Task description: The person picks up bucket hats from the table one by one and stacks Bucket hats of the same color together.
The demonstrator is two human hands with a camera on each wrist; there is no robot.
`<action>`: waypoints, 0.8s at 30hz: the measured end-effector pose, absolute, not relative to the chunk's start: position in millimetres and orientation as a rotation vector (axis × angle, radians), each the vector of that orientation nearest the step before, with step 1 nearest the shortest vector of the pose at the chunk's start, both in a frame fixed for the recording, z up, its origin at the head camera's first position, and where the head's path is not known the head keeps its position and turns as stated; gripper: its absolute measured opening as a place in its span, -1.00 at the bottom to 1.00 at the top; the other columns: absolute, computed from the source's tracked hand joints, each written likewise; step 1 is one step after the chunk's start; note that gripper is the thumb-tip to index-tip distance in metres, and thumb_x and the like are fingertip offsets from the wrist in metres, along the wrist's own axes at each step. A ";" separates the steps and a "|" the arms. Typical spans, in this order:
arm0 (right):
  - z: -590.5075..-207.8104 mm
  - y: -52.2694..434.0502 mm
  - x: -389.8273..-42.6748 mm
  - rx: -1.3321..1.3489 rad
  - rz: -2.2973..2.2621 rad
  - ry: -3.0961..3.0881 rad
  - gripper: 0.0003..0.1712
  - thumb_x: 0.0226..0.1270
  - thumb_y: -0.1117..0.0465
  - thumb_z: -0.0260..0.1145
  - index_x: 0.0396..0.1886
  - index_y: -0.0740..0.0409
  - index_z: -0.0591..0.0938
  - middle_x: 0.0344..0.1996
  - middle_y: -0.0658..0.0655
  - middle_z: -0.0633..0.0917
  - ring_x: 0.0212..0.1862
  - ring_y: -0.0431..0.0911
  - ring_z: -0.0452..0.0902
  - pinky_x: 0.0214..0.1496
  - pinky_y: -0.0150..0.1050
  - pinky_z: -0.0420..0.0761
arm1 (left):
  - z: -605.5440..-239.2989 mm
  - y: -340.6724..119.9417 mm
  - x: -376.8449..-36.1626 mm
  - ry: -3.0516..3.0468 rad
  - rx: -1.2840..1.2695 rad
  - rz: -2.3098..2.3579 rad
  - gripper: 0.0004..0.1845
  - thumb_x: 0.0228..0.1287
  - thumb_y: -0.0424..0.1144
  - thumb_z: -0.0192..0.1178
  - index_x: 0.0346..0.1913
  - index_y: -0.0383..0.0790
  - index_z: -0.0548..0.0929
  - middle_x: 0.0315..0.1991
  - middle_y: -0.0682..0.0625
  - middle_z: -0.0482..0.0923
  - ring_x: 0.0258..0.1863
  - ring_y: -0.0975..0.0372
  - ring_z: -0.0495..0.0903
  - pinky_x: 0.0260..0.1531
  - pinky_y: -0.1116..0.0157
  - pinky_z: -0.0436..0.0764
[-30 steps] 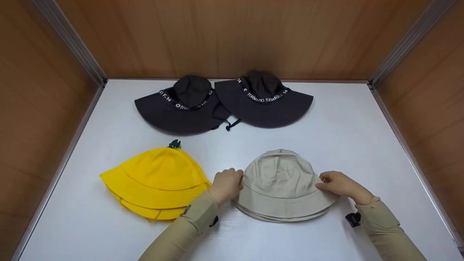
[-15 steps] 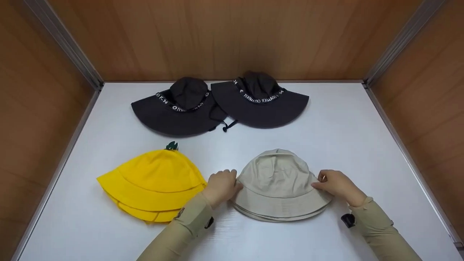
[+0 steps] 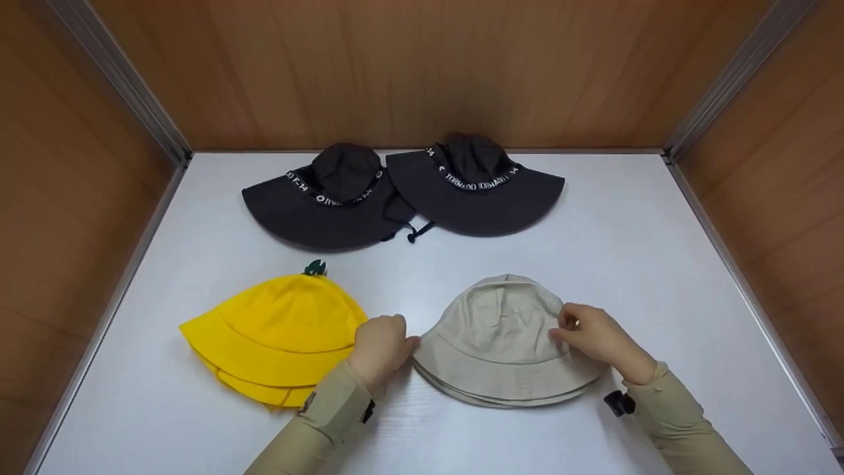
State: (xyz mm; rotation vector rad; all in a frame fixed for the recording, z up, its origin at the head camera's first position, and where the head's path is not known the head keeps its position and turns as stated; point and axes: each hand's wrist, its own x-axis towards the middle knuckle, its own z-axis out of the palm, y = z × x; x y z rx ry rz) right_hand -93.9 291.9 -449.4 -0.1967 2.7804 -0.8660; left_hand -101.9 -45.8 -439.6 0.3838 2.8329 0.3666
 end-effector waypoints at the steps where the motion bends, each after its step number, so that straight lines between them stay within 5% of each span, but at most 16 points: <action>1: -450.6 291.2 -94.2 -0.204 -0.868 2.766 -0.78 0.21 0.16 0.34 -0.48 0.14 0.48 -0.54 0.00 0.52 -0.49 -0.16 0.33 -0.48 -0.31 0.34 | -440.7 -47.1 -102.7 2.805 0.360 0.374 -0.65 0.25 -0.10 0.24 -0.32 -0.41 0.59 -0.56 -0.14 0.52 -0.54 0.12 0.51 -0.43 0.18 0.62; 6: -455.1 293.6 -98.2 -0.237 -0.870 2.704 -0.78 0.24 0.16 0.31 -0.45 0.15 0.46 -0.54 0.00 0.51 -0.49 -0.17 0.35 -0.48 -0.32 0.36 | -446.9 -50.3 -106.1 2.660 0.289 0.462 -0.60 0.26 -0.08 0.22 -0.21 -0.47 0.60 -0.38 -0.22 0.56 -0.42 0.09 0.50 -0.18 0.13 0.61; 14: -437.1 311.0 -134.1 -0.164 -1.073 2.526 -0.71 0.37 0.13 0.20 -0.38 0.31 0.55 -0.47 0.07 0.61 -0.38 -0.15 0.51 -0.29 -0.28 0.52 | -455.2 -52.9 -114.3 2.574 0.257 0.545 -0.57 0.25 -0.07 0.24 -0.16 -0.49 0.60 -0.29 -0.23 0.59 -0.39 0.08 0.46 -0.11 0.13 0.58; 20: -425.3 315.0 -186.7 0.136 -1.559 2.240 -0.74 0.44 0.14 0.08 -0.08 0.27 0.42 -0.27 -0.01 0.58 -0.19 -0.23 0.56 -0.07 -0.37 0.58 | -457.9 -51.9 -114.5 2.563 0.186 0.556 -0.54 0.23 -0.07 0.26 -0.10 -0.48 0.60 -0.22 -0.25 0.60 -0.33 0.08 0.50 -0.03 0.10 0.57; 24: -422.8 310.6 -221.2 0.449 -2.031 1.713 -0.80 0.47 0.16 0.02 -0.01 0.12 0.33 -0.04 0.08 0.45 0.08 -0.14 0.43 0.13 -0.33 0.52 | -458.7 -48.0 -113.4 2.562 0.150 0.582 -0.53 0.21 -0.07 0.27 -0.07 -0.48 0.60 -0.18 -0.26 0.59 -0.30 0.06 0.51 0.00 0.09 0.56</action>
